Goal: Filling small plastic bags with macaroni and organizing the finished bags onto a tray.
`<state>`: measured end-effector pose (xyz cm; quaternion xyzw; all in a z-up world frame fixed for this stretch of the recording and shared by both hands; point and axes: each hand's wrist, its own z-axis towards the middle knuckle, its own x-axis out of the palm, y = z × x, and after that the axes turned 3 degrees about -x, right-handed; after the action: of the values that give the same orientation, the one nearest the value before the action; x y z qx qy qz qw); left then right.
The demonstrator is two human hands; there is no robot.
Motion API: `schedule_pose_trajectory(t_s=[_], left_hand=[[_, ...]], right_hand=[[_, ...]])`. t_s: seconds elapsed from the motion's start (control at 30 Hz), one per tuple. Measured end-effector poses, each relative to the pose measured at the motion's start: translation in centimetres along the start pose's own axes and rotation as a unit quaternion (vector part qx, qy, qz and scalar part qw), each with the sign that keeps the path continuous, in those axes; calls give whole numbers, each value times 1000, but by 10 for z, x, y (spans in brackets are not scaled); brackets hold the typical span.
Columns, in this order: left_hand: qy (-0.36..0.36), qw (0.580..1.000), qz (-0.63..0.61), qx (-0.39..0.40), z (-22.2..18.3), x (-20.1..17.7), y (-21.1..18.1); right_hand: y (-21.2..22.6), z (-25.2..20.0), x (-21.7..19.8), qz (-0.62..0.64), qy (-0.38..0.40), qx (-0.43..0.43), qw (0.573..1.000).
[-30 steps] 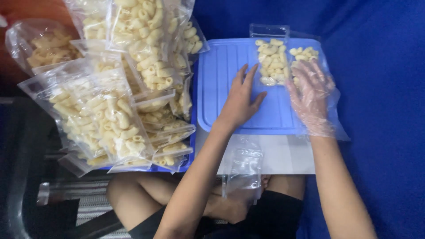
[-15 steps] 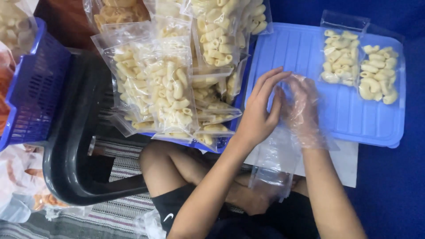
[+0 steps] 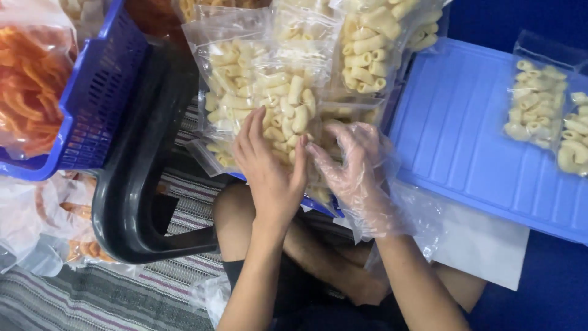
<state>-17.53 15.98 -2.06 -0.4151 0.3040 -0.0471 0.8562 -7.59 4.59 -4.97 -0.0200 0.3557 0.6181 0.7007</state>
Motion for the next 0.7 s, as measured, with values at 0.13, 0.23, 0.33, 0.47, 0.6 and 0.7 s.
schedule_pose_trajectory(t_s=[0.13, 0.23, 0.33, 0.47, 0.6, 0.7], left_hand=[[64, 988, -138, -26, 3, -7, -5], [90, 976, -193, -54, 3, -17, -16], [65, 977, -199, -35, -4, -18, -16], [41, 983, -178, 3, -9, -12, -13], [146, 973, -176, 23, -8, -8, -24], [193, 957, -214, 28, -11, 1, -44]], right_hand=[[34, 24, -9, 57, 38, 30, 997], [54, 34, -12, 83, 61, 80, 992], [41, 15, -10, 141, 52, 141, 978], [47, 20, -28, 204, 20, 181, 962], [38, 0, -44, 297, -15, 322, 899], [29, -13, -51, 308, -47, 335, 889]])
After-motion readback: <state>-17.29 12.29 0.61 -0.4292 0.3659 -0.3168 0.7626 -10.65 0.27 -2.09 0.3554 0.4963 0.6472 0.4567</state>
